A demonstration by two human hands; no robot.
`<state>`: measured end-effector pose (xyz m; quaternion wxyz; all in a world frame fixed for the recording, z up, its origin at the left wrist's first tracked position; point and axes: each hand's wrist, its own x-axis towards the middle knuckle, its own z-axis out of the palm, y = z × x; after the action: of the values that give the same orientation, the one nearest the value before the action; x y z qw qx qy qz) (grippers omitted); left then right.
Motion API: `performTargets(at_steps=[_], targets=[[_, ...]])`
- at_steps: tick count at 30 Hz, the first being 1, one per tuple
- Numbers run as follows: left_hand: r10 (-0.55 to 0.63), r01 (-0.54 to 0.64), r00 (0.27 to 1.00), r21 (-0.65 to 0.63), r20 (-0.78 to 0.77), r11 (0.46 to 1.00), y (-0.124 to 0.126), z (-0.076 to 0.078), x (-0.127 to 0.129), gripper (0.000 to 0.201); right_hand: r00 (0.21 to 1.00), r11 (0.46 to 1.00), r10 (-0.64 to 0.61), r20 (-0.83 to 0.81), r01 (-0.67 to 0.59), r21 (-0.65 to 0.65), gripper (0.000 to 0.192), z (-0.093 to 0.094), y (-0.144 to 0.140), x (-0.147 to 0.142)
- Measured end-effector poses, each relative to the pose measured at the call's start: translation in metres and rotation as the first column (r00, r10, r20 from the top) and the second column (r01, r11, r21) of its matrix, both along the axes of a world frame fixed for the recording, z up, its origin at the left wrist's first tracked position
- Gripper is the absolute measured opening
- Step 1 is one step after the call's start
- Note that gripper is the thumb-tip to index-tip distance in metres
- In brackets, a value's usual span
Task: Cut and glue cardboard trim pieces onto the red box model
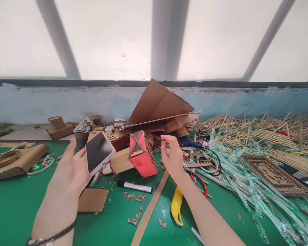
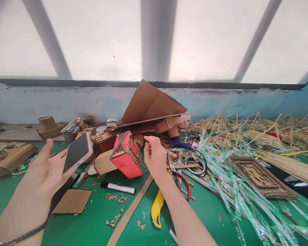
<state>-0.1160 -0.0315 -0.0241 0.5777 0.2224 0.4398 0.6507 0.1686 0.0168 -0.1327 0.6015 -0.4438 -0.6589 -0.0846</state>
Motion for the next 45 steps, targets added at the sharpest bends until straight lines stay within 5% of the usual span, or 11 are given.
performTargets(at_steps=[4,9,15,21,32,39,45], targets=[[-0.124,0.135,0.986,0.094,-0.113,0.986,-0.005,0.012,0.013,0.059,1.000,1.000,-0.007,-0.001,0.007,-0.010,0.026,0.001,0.000,0.000],[-0.258,0.294,0.936,0.125,-0.239,0.948,-0.009,0.004,0.027,0.076,1.000,1.000,-0.007,0.005,0.007,-0.018,0.026,0.002,-0.001,0.000],[-0.256,0.368,0.902,0.306,-0.348,0.878,-0.011,-0.006,0.049,0.082,1.000,1.000,-0.010,0.014,0.010,0.002,0.027,0.002,0.000,0.000],[-0.211,0.376,0.870,0.322,-0.446,0.869,-0.008,-0.017,0.072,0.085,1.000,1.000,0.001,0.022,-0.001,-0.011,0.025,0.001,-0.002,-0.002],[-0.311,0.417,0.897,0.373,-0.313,0.829,-0.013,-0.056,0.072,0.076,0.999,1.000,0.014,0.031,-0.013,-0.014,0.024,0.002,-0.005,-0.004],[-0.427,0.524,0.851,0.433,-0.307,0.733,-0.017,-0.063,0.073,0.090,0.999,1.000,0.025,0.047,-0.024,-0.018,0.024,-0.001,-0.005,-0.004],[-0.472,0.532,0.846,0.323,-0.248,0.783,-0.016,-0.064,0.078,0.076,0.998,0.999,0.020,0.052,-0.019,-0.037,0.023,-0.002,-0.005,-0.006]])
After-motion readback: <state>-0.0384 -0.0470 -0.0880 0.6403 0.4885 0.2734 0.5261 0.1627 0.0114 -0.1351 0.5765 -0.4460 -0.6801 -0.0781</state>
